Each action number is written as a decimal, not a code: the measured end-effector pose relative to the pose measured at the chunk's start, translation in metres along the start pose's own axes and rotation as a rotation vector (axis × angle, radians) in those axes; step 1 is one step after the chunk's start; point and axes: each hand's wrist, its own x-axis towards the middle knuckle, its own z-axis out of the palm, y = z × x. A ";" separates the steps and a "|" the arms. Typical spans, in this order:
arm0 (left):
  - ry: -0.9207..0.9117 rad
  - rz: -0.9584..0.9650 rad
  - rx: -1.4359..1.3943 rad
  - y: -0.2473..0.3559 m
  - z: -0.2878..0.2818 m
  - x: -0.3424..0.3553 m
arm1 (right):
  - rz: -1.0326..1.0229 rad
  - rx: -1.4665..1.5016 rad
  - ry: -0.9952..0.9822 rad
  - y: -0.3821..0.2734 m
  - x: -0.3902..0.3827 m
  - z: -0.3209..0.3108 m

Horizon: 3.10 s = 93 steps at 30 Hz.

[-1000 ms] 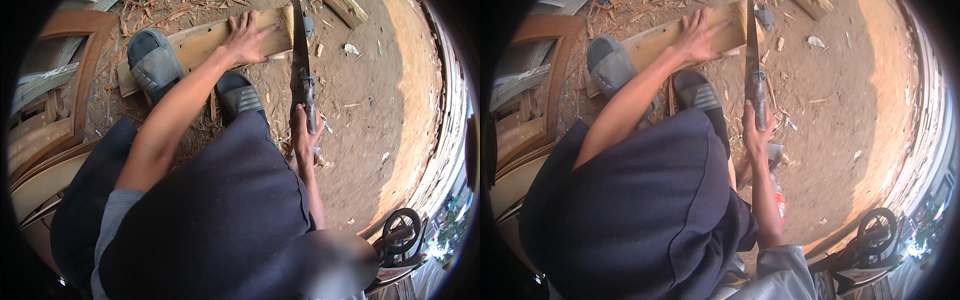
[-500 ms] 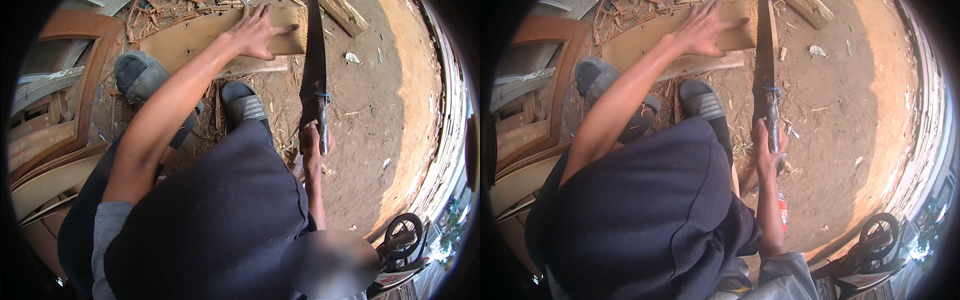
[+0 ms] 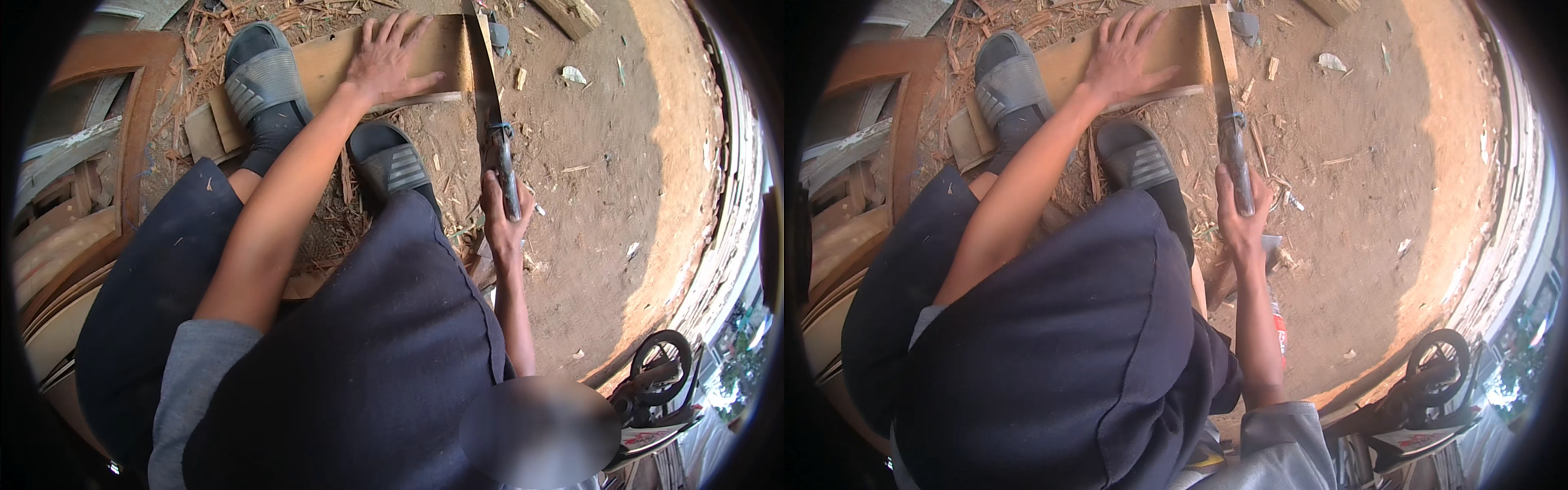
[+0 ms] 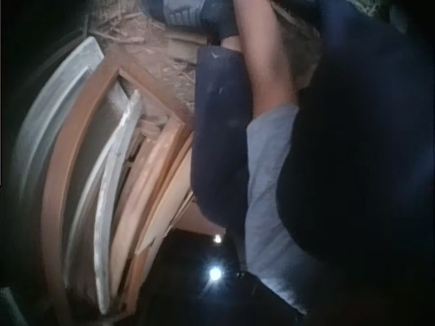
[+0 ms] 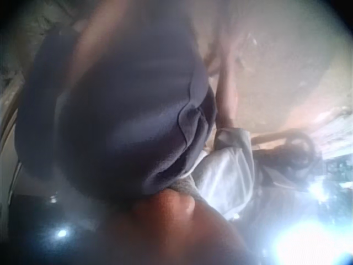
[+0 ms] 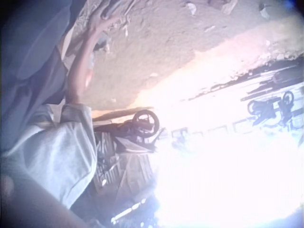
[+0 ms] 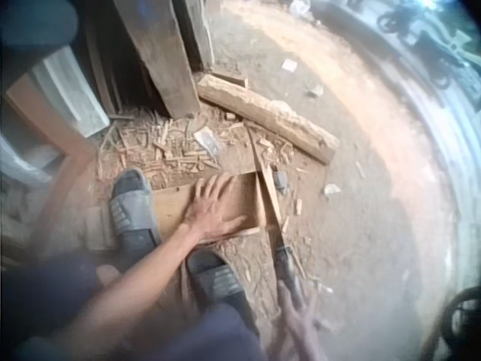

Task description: The person sits on the ground and uses a hand saw to cut a small wooden plank. They hold the wood steady with one hand and saw with the other, producing sawdust as they work.

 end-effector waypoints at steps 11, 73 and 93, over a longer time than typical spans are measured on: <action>0.144 -0.223 -0.015 0.010 0.006 0.022 | 0.036 0.104 0.004 0.007 -0.001 -0.007; -0.686 -0.306 0.614 0.065 -0.027 0.050 | 0.069 0.086 0.044 0.005 -0.043 -0.002; -0.782 -0.290 0.622 0.064 -0.046 0.056 | -0.002 0.128 -0.017 0.006 0.003 -0.004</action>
